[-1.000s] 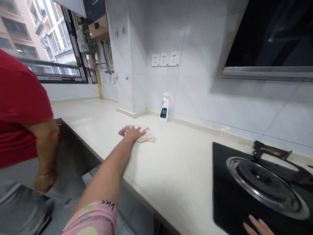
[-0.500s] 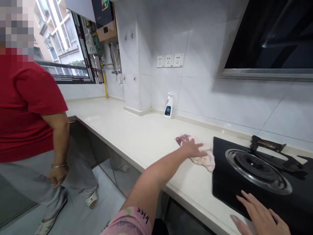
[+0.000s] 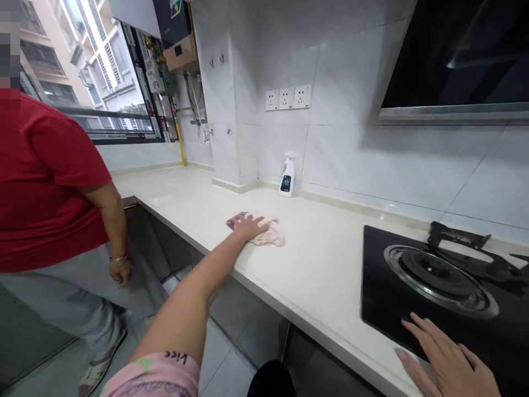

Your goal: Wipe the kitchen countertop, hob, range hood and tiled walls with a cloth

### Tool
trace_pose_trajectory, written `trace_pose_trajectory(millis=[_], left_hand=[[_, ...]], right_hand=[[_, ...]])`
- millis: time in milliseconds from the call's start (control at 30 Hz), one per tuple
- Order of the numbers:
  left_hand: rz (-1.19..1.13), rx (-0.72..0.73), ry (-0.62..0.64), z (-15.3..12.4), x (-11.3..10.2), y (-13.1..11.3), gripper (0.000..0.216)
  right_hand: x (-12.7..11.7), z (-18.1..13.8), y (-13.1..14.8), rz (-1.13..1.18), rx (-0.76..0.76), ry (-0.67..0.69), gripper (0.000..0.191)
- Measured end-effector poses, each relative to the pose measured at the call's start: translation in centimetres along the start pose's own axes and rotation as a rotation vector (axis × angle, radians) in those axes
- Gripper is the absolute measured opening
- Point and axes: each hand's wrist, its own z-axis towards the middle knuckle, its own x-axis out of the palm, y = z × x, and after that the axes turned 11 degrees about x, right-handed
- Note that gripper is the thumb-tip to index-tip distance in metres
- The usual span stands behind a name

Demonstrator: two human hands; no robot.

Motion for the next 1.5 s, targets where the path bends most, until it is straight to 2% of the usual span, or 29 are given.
trace_pose_trajectory(millis=[67,133,200,267,367,467,600,667,733,800,867,933,1100,1200,1267,1333,1400,1500], left_hand=[[0.021,-0.124,-0.005,-1.6,-1.0,3.7,0.077],[0.029,-0.206,-0.007,-3.1,-1.7,5.9,0.079],[0.026,-0.243,-0.004,-4.1,-2.0,6.3,0.082],[0.016,-0.238,-0.003,-4.6,-1.7,4.9,0.084],[-0.010,-0.140,-0.005,-4.7,-0.3,-0.2,0.086],[-0.054,0.063,0.001,-5.2,1.5,-7.3,0.087],[-0.102,0.351,0.042,-8.7,4.1,-16.6,0.091],[-0.124,0.486,0.065,-11.5,5.1,-19.5,0.090],[-0.157,0.625,0.068,-14.0,5.8,-20.6,0.084],[-0.178,0.706,0.064,-15.7,5.9,-19.7,0.076],[-0.156,0.634,0.053,-16.0,5.1,-16.8,0.069],[-0.112,0.455,0.025,-15.4,3.7,-12.3,0.065],[-0.066,0.025,-0.093,-14.2,-0.2,0.6,0.062],[-0.074,-0.193,-0.162,-15.2,-0.8,5.5,0.063],[-0.092,-0.305,-0.212,-15.9,-0.3,6.5,0.063],[-0.114,-0.388,-0.267,-16.3,0.8,5.8,0.064],[-0.140,-0.456,-0.321,-16.3,2.1,3.8,0.064],[-0.190,-0.529,-0.373,-16.3,4.2,-0.5,0.067]], right_hand=[[-0.2,0.4,-0.1,0.013,0.006,0.000,0.070],[-0.2,1.0,0.1,0.026,0.029,0.001,0.068],[-0.1,1.3,0.8,0.026,0.074,-0.011,0.064],[-0.1,1.4,2.0,0.017,0.119,-0.041,0.063],[-0.1,1.1,3.7,-0.007,0.159,-0.084,0.067],[-0.4,1.1,4.1,-0.016,0.160,-0.080,0.071],[-1.0,1.5,3.1,-0.008,0.128,-0.040,0.072],[-1.1,1.7,2.4,-0.006,0.116,-0.023,0.073],[-1.0,1.8,1.7,-0.002,0.113,-0.004,0.076],[-0.7,1.7,1.2,0.002,0.113,0.008,0.079],[-0.4,1.6,0.8,0.012,0.116,0.010,0.081],[-0.1,1.4,0.4,0.024,0.112,0.025,0.082],[-0.1,1.2,0.4,0.019,0.112,0.040,0.085],[-0.3,1.3,1.1,0.009,0.130,0.038,0.084],[-0.4,1.4,1.7,0.010,0.135,0.028,0.084],[-0.6,1.4,2.2,0.013,0.134,0.008,0.084],[-0.9,1.4,2.5,0.014,0.112,0.004,0.082],[-1.5,1.4,2.9,0.021,0.074,0.013,0.078]])
